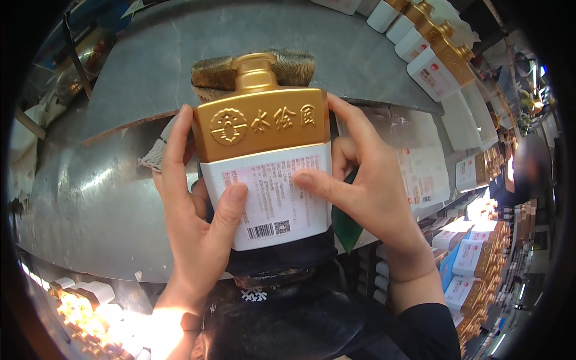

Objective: The person applies paper labels to the bodies of gold and white bottles. They pick up a bottle, align a label from a sheet, smooth it onto the surface using a green plastic scraper, and then place the bottle on a metal tray. The process is repeated for multiple bottles.

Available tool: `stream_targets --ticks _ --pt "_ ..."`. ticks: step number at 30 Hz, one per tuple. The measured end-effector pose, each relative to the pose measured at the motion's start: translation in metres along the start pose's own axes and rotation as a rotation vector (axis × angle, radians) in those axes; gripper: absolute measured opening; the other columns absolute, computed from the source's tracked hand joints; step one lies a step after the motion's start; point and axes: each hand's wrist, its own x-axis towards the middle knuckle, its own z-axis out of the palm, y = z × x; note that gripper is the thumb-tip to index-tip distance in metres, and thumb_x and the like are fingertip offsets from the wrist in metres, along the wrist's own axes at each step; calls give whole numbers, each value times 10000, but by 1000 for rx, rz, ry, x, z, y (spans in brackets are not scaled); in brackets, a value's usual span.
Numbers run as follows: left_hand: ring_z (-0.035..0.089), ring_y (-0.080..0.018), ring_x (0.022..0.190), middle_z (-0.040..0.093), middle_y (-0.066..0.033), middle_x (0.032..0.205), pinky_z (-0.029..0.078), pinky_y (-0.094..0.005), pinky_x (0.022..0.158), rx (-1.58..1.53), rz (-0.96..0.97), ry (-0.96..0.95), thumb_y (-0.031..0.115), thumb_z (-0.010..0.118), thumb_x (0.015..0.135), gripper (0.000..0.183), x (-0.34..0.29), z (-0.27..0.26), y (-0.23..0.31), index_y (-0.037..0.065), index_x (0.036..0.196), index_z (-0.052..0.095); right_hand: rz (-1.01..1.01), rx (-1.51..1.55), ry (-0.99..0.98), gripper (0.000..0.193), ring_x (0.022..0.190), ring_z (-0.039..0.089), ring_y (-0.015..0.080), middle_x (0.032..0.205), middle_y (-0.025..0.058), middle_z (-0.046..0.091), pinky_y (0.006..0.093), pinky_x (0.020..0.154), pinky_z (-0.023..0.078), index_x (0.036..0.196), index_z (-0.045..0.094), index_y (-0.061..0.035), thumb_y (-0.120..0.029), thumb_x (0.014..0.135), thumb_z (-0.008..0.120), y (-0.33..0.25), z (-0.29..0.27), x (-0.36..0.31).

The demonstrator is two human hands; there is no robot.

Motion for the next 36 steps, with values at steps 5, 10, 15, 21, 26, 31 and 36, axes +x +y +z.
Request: stream_targets --ticks 5,10,15,21,26,31,36 --pt "291 -257 1362 245 -142 1439 396 -428 1071 -102 31 -53 157 687 844 835 0 -7 -2 36 1501 187 14 52 -27 817 572 458 29 603 -31 479 174 566 348 1406 382 21 -135 724 804 0 -3 -1" --pt "295 -267 1367 264 -143 1459 404 -441 1079 -94 -23 -82 88 742 764 930 -3 -7 1 40 1505 182 7 -66 -29 853 594 458 31 629 -34 488 170 576 351 1423 369 10 -129 709 814 -2 -1 -2" --pt "302 -268 1370 288 -154 1449 412 -441 1075 -89 -60 -77 64 735 766 909 -4 -9 5 32 1501 201 24 -47 -19 861 608 457 29 648 -36 496 167 583 356 1432 359 7 -130 713 812 -2 2 -3" --pt "337 -265 1357 281 -154 1438 408 -435 1079 -128 -42 -88 52 717 790 882 -3 -11 3 30 1502 199 38 -42 -17 860 609 455 26 659 -35 507 161 595 362 1428 359 19 -148 716 813 -2 3 -3" --pt "357 -265 1345 259 -147 1431 399 -430 1087 -147 -10 -87 63 713 808 872 -5 -10 -3 50 1509 195 35 -20 -11 862 611 455 24 661 -35 509 159 598 361 1429 358 21 -161 719 814 -3 3 -3" --pt "358 -279 1346 235 -151 1442 398 -438 1089 -265 -50 -142 73 740 784 957 -6 -11 -3 64 1520 129 40 -30 -14 861 610 451 25 652 -37 494 160 595 359 1431 354 22 -146 721 812 -1 3 -4" --pt "347 -286 1353 229 -158 1446 403 -453 1086 -175 -64 -150 63 784 728 1054 -11 -9 2 87 1526 96 -16 -30 19 910 512 485 124 574 32 485 267 507 392 1436 357 -11 -313 710 814 2 5 -4"
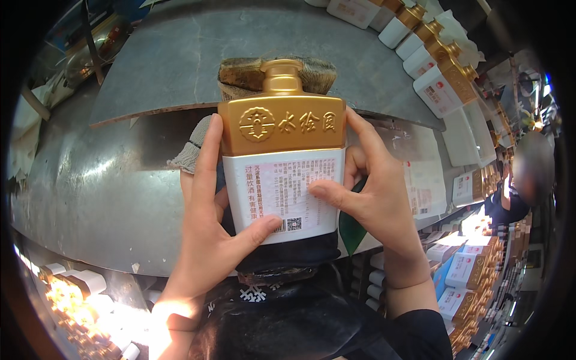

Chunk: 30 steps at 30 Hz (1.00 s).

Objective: The person applies paper labels to the bodies of gold and white bottles. They pick up a bottle, align a label from a sheet, smooth it onto the surface using a green plastic scraper, and then place the bottle on a metal tray. The process is repeated for multiple bottles.

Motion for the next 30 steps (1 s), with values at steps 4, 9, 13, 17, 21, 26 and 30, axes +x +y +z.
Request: stream_targets --ticks 4,9,13,17,21,26,30 --pt "338 -287 1357 230 -162 1441 405 -458 1085 17 -30 11 58 784 722 1052 0 -1 -3 107 1528 110 9 -26 7 904 515 492 129 575 34 489 269 509 393 1433 362 -15 -312 708 815 -3 0 -1" --pt "338 -294 1355 242 -164 1428 393 -460 1088 -39 -49 24 58 754 743 1015 -3 -6 -4 134 1532 119 -30 -18 -14 878 518 495 115 578 20 490 255 519 394 1427 353 16 -305 741 796 -1 -3 -1" --pt "319 -298 1364 229 -162 1445 377 -456 1094 -48 -53 29 53 748 745 1010 -12 -11 -8 142 1533 123 69 369 -133 609 589 456 19 637 -33 506 167 559 371 1367 447 23 -271 883 673 9 -4 12" --pt "369 -280 1344 305 -164 1475 360 -422 1098 -5 -27 39 144 779 717 1036 -10 3 -7 91 1526 136 231 454 251 547 649 500 35 721 -30 529 178 607 415 1196 592 -2 -471 1018 375 53 -63 34" --pt "331 -276 1366 292 -107 1501 347 -422 1107 146 -1 48 168 819 680 1077 -14 -4 -10 95 1524 154 -407 -119 50 258 788 619 203 936 90 630 311 736 517 1095 620 -4 -111 860 625 -5 -31 -3" --pt "427 -241 1278 349 -116 1440 409 -402 1055 8 -24 58 182 777 778 845 -27 -25 -7 74 1475 313 -1062 -517 116 252 779 641 200 856 96 656 300 678 521 1011 661 -27 -13 762 695 -50 1 42" --pt "535 -209 1166 457 -117 1390 451 -356 986 26 -12 242 256 572 955 528 -37 -33 -4 11 1398 422 -1199 -486 16 166 640 597 131 741 26 603 251 579 496 896 671 -33 -48 731 682 -40 17 8"
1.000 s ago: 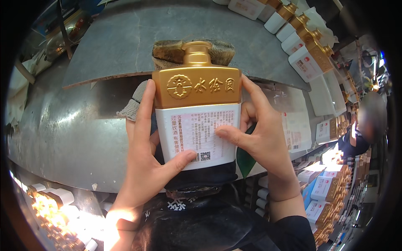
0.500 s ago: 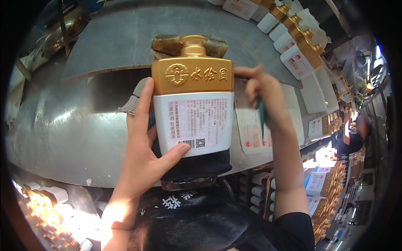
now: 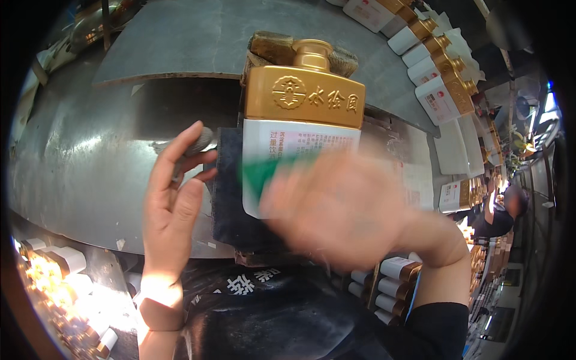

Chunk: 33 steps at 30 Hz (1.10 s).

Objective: The person applies paper labels to the bodies of gold and white bottles. They pick up a bottle, align a label from a sheet, smooth it onto the surface using a green plastic scraper, and then place the bottle on a metal tray. The process is repeated for multiple bottles.

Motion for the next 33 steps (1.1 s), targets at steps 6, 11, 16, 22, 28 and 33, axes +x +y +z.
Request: stream_targets --ticks 6,11,16,22,28,33 --pt "561 -208 1132 523 -124 1325 468 -354 959 44 4 78 226 494 983 440 7 -7 -4 -12 1352 461 74 -58 -118 211 658 633 155 837 37 682 229 584 504 928 679 -24 -30 721 720 17 -13 3" --pt "571 -223 1122 515 -144 1332 481 -380 965 65 -7 32 186 455 977 411 4 -5 -5 -38 1319 483 -8 91 -1 196 592 613 180 766 86 672 280 549 513 873 686 -35 -83 685 713 -18 -9 -12" --pt "581 -219 1110 543 -140 1294 467 -366 972 103 10 67 185 469 982 394 10 0 -7 -37 1306 499 10 -108 179 174 629 589 177 743 55 618 295 536 503 837 640 -53 -82 682 711 46 -24 -26" --pt "589 -214 1102 565 -142 1264 459 -358 983 115 8 65 172 467 979 384 17 12 -8 -36 1299 507 49 -57 49 142 642 584 153 768 38 629 262 537 488 876 658 -53 -87 741 692 40 -32 -42" --pt "597 -205 1087 566 -138 1275 452 -351 993 119 32 112 162 478 976 380 16 10 -3 -44 1294 511 67 175 -113 119 656 580 128 792 21 641 230 539 473 914 677 -53 -92 801 673 -2 -41 -56" --pt "584 -207 1107 569 -127 1278 433 -343 1007 109 56 89 165 511 966 394 9 8 2 -27 1310 504 -71 77 -67 146 622 574 137 742 28 607 246 560 482 927 667 -37 -73 786 656 -9 -7 -33"
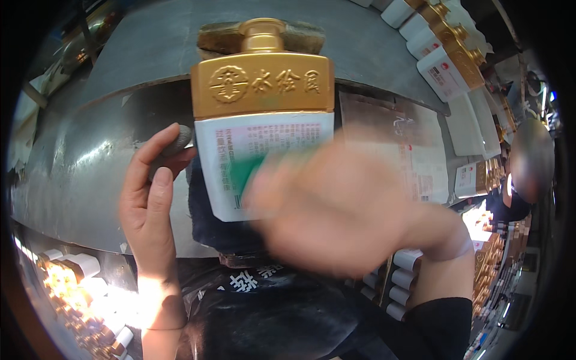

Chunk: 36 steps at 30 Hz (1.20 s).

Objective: The person applies paper labels to the bodies of gold and white bottles. They pick up a bottle, align a label from a sheet, smooth it onto the surface using a green plastic scraper, and then place the bottle on a metal tray. The process is repeated for multiple bottles.

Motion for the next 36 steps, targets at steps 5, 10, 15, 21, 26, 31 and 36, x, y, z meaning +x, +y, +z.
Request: stream_targets --ticks 5,10,15,21,26,31,36 --pt "494 -247 1231 431 -132 1422 364 -368 1073 116 79 -178 88 740 782 835 -9 20 -5 18 1467 268 196 554 -347 204 741 643 189 787 95 629 262 622 488 1007 667 -24 -144 857 598 -2 -36 9" --pt "577 -276 1136 577 -151 1245 316 -421 1123 248 256 -107 41 860 590 1269 1 23 -4 70 1519 -3 1072 969 565 315 819 586 105 950 62 587 231 737 493 1140 503 -12 -292 996 502 62 -51 -14" --pt "468 -323 1266 513 -169 1306 267 -504 1125 623 480 -222 35 839 502 982 2 23 32 105 1387 421 1139 1069 295 301 719 499 32 744 -27 526 191 618 399 872 569 -67 -342 983 511 46 -52 -47" --pt "320 -324 1385 428 -80 1425 113 -577 1149 1075 591 -384 33 783 583 788 8 62 16 275 1307 585 1316 952 -168 281 657 512 54 667 10 586 249 589 409 816 658 -25 -268 939 589 -1 -33 -67" --pt "303 -365 1395 428 -163 1425 133 -564 1150 1124 569 -467 -2 754 613 654 4 55 22 223 1219 650 1401 538 -202 223 687 596 170 728 101 635 298 649 467 930 675 -24 -217 912 564 -16 -54 -148" --pt "396 -303 1335 469 -171 1401 277 -471 1108 824 441 -267 151 717 836 427 -9 -4 15 -5 1219 611 1432 -54 -295 272 757 639 301 847 165 660 374 701 496 1114 673 -90 -155 880 551 3 -79 -218" --pt "510 -224 1222 536 -151 1321 363 -341 1066 666 230 248 104 471 987 337 14 13 5 -25 1293 529 1421 -173 -507 369 795 634 352 872 181 665 449 703 498 1228 614 -138 -141 867 538 15 -58 -240"
